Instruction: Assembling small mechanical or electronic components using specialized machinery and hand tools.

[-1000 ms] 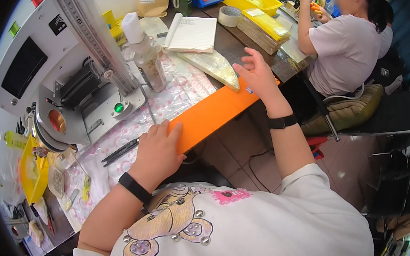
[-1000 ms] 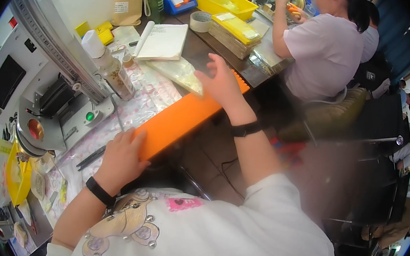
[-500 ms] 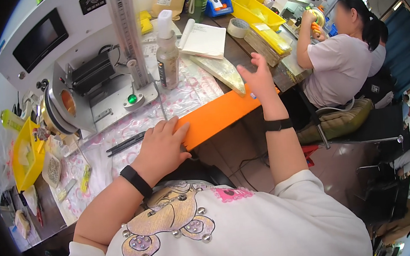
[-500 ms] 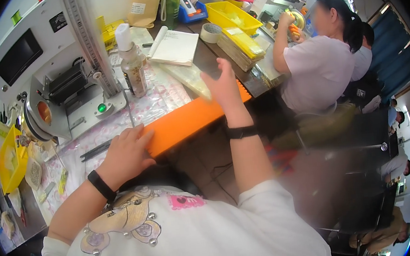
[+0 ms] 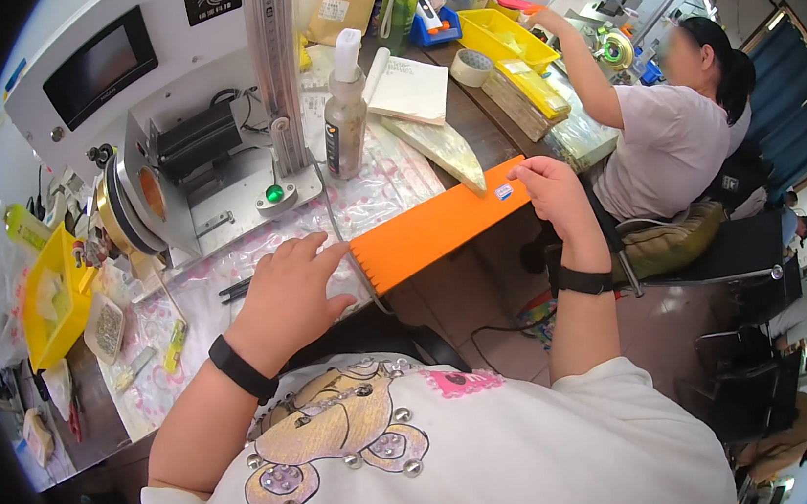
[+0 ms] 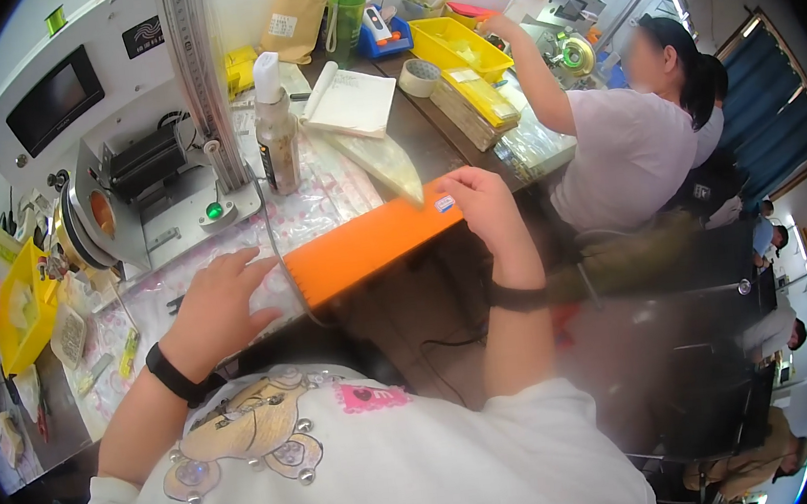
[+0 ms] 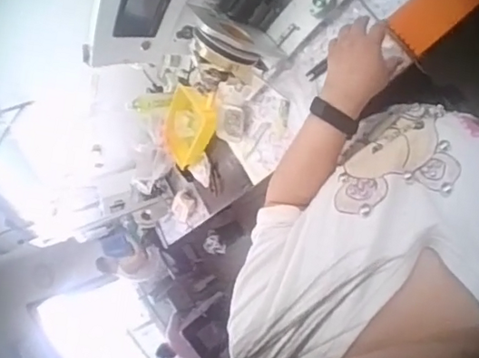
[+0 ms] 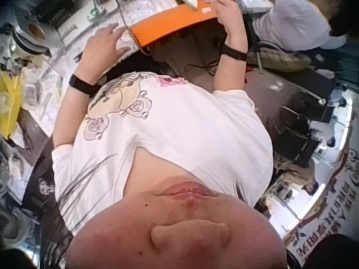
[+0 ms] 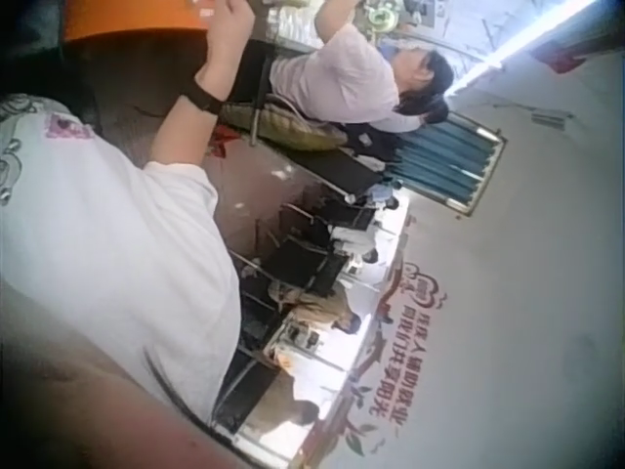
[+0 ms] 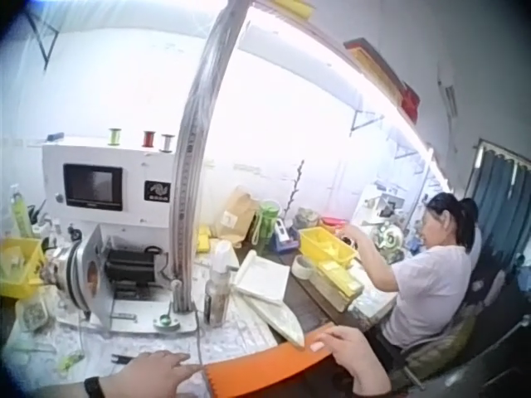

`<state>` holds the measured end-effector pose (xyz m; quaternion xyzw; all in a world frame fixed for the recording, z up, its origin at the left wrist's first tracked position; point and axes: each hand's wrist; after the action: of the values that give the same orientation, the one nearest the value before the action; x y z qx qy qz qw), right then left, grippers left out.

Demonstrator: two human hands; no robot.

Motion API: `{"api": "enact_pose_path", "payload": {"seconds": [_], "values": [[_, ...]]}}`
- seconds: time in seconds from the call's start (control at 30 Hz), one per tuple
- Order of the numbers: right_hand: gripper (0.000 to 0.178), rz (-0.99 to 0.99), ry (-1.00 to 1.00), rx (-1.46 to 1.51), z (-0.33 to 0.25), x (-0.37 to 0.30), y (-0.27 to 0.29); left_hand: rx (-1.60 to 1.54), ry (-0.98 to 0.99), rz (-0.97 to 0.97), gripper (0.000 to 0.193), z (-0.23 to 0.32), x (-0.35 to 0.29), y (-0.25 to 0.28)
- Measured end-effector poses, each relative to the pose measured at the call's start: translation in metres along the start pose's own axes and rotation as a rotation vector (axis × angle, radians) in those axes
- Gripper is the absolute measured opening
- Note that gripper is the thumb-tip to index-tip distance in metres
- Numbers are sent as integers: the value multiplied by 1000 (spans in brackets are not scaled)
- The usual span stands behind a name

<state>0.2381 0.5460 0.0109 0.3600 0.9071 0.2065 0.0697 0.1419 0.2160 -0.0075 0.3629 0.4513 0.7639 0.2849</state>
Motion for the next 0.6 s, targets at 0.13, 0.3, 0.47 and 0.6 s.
{"api": "enact_pose_path", "payload": {"seconds": [0.13,0.3,0.47,0.6], "values": [[15,-79,-125,319,-9,-10,13,-29,28,9,52,-3,-8,6],[27,336,411,-282,30,35,3,-4,17,68,48,-11,-13,6],[50,155,352,-914,4,15,-87,-85,65,2,45,-11,-16,7],[43,101,362,-1015,20,24,-118,-70,73,-11,42,-12,-17,5]]}}
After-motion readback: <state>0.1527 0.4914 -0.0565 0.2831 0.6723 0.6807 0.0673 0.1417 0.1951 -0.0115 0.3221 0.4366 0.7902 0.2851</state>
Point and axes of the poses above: each hand's wrist, its own x-axis towards the middle knuckle, its own y-axis out of the back of the hand, z = x × y, and after that the axes turned 11 degrees about z, right-handed
